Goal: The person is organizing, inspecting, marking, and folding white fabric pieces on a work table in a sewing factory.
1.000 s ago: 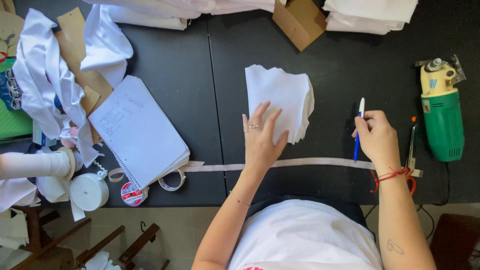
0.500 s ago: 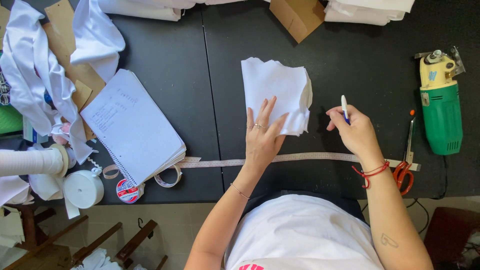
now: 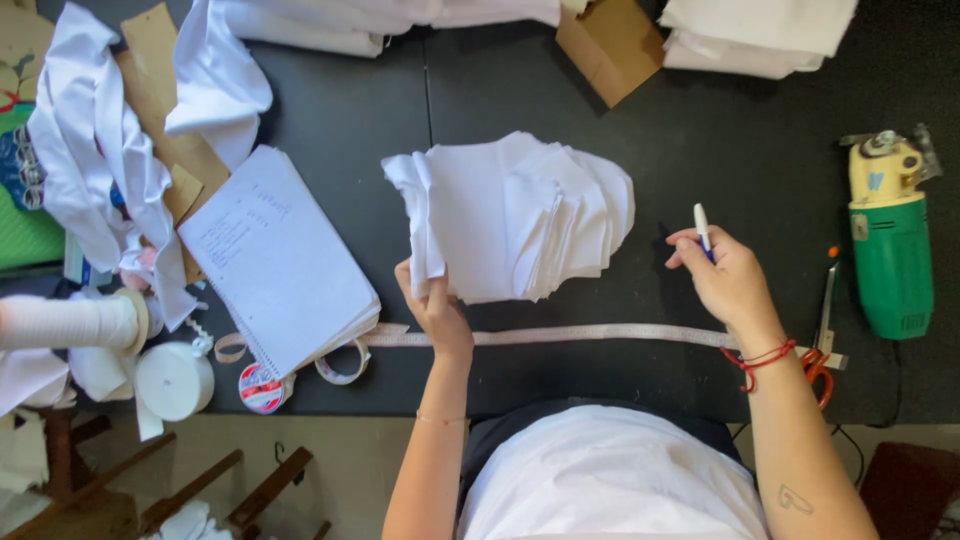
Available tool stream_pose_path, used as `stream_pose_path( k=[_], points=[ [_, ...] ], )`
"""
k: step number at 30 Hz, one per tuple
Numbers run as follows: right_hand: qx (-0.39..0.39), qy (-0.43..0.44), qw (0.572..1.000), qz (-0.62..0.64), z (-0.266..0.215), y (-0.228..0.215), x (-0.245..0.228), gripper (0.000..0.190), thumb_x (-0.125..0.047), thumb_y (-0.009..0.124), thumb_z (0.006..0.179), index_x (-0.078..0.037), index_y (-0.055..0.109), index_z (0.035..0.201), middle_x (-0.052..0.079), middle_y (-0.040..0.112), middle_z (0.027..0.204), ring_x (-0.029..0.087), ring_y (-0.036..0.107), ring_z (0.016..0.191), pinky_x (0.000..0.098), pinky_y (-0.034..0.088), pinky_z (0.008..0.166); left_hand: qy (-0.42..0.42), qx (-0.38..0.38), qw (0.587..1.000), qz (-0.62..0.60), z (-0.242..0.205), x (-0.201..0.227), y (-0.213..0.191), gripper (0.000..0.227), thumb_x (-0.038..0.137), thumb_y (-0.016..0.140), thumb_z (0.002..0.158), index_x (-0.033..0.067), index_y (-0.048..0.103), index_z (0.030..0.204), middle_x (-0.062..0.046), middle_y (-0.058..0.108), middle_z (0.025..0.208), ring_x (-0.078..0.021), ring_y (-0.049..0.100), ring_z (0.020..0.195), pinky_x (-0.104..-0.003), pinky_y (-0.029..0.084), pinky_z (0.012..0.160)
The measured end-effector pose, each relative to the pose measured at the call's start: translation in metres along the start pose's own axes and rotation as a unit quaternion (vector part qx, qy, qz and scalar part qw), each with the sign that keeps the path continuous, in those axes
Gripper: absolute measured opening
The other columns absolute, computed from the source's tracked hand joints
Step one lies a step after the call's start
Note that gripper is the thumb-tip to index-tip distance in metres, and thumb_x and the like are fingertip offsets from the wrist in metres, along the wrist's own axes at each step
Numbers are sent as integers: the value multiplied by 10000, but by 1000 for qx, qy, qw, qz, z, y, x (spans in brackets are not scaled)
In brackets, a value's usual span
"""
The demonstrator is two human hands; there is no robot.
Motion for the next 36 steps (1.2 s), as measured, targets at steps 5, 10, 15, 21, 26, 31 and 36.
stream_pose_path(
  k=[5,10,15,21,26,31,36],
  points=[
    [12,25,1000,0,0,-10,-19,159,-171,491,874,-127,628,941,40,629,711,198,518,645,303,389,631,123,-202,962,137,-42,51,70,239,227,614,752,116,428,852,-93,369,1027,-223,376,898,-347,350,772],
    [11,44,999,7,1,-16,-19,175,-162,482,877,-121,624,971,42,634,731,169,507,579,280,392,578,237,-496,780,298,-78,63,127,408,264,681,693,175,498,1047,-66,430,1295,-297,359,1232,-558,243,983],
    [72,25,997,-3,10,-22,-6,317,-63,573,807,40,537,1105,205,564,1013,313,552,805,384,436,666,262,-417,833,252,-29,79,149,296,69,578,789,224,550,1039,45,563,1106,-179,518,1099,-407,392,938],
    [177,-162,961,-138,24,-22,36,412,77,506,763,-7,551,1164,144,480,1072,290,507,970,376,423,866,485,-156,771,382,69,164,208,357,98,603,794,181,470,1114,16,458,1207,-209,480,1159,-576,218,1022],
    [245,-231,920,-200,23,-22,36,392,146,470,782,-1,585,1127,143,473,1061,313,483,944,407,401,873,415,-49,686,596,160,148,256,802,555,761,677,168,371,1261,-66,241,1367,-255,133,1303,-632,-58,964],
    [254,-237,910,-228,21,-20,38,410,146,485,784,-11,560,1155,137,459,1118,317,481,971,433,367,901,478,-84,696,529,157,146,272,542,335,789,564,148,480,969,29,457,1129,-221,273,1231,-657,17,955],
    [233,-145,932,-235,21,-18,39,441,73,511,762,-131,570,1148,89,432,1233,364,416,1070,523,344,767,532,-104,711,447,155,148,275,364,323,701,716,104,461,880,-14,604,683,-185,461,1076,-585,5,995]
  ],
)
Point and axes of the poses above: each hand's wrist, its own z-axis towards the middle knuckle, its own y-axis out of the palm, x = y × z, the point moved 5 cm from there along z, towards the middle knuckle
